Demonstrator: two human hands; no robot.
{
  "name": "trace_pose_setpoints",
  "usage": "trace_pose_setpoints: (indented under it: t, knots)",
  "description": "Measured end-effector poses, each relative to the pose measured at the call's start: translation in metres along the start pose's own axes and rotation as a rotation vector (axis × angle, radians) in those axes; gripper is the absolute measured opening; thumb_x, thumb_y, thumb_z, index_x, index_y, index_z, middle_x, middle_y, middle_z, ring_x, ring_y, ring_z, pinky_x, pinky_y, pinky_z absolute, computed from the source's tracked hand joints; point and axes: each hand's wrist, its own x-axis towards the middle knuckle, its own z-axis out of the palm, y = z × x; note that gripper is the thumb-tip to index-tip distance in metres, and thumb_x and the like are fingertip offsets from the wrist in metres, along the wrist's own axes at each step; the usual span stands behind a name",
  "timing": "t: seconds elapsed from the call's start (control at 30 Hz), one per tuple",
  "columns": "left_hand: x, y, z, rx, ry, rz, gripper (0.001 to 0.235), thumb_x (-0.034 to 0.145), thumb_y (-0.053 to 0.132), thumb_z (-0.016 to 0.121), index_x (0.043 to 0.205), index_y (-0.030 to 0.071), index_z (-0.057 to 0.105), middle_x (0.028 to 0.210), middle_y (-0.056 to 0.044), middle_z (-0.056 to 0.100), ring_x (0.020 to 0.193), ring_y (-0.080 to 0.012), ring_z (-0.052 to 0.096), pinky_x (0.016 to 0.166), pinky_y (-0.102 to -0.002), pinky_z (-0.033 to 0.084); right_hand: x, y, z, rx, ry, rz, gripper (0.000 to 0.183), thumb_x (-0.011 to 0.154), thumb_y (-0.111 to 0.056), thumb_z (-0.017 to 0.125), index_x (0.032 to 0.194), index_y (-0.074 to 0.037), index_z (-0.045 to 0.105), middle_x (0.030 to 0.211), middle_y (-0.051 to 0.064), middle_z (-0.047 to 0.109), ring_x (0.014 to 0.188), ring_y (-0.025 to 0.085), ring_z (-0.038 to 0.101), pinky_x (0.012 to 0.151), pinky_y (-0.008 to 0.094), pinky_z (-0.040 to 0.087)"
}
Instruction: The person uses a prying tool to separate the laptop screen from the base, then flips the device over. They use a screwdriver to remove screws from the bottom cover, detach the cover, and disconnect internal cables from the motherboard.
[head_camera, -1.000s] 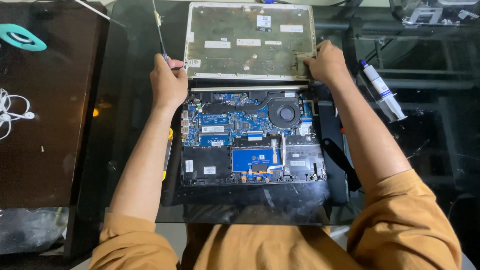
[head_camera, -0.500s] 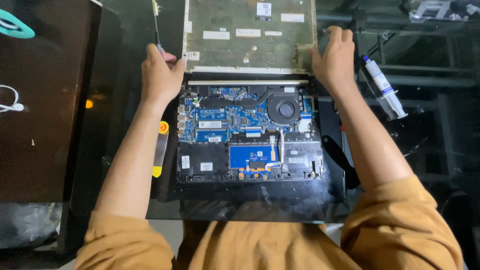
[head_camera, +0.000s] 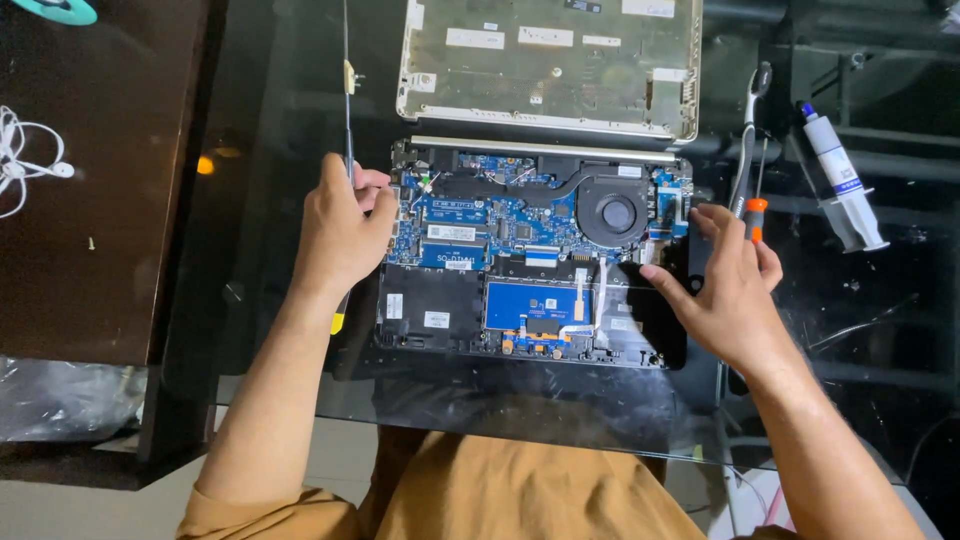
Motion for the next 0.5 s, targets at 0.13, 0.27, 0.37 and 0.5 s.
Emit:
trace_pose_setpoints:
  t: [0.13,0.27,0.37,0.5]
  knots:
    - [0.005,-0.008,0.011,-0.003,-0.017,-0.002,0.026,0.096,0.015,0.067,0.11,0.005,0.047,0.125,-0.016,0.071,0.106,-0.0299,0.077,0.085,-0.038,0.064,-0.001,0.01,0.009,0.011,0.017,-0.045,0.079,0.093,-0.042,0.067,0.145,0.007,0.031,0.147,0.032,0.048,0.139,0.048,0.046,0.116,0.074,0.001]
    - [0.009,-0.008,0.009,-0.011,-0.016,0.082,0.026,0.095,0.015,0.067,0.105,0.002,0.047,0.119,-0.016,0.073,0.097,-0.0268,0.077,0.082,-0.035,0.064,0.0,0.008,0.004,0.036,-0.006,-0.024,0.08,0.093,-0.04,0.068,0.145,0.009,0.031,0.147,0.035,0.046,0.14,0.048,0.042,0.118,0.073,-0.001]
    - [0.012,-0.008,-0.008,-0.041,-0.091,-0.048,0.03,0.098,0.031,0.067,0.1,0.012,0.045,0.114,-0.007,0.076,0.094,-0.0205,0.077,0.08,-0.036,0.062,-0.006,0.005,-0.004,-0.003,0.011,-0.065,0.081,0.094,-0.045,0.065,0.145,0.01,0.033,0.148,0.032,0.047,0.141,0.048,0.039,0.116,0.074,-0.002]
    - [0.012,-0.031,-0.022,0.189,0.083,-0.153,0.035,0.111,0.041,0.044,0.107,0.007,0.053,0.102,-0.011,0.063,0.096,-0.0292,0.063,0.076,-0.044,0.051,-0.03,0.007,-0.023,-0.116,0.151,-0.063,0.064,0.096,-0.036,0.07,0.142,0.003,0.049,0.141,0.022,0.057,0.134,0.043,0.044,0.109,0.062,0.017]
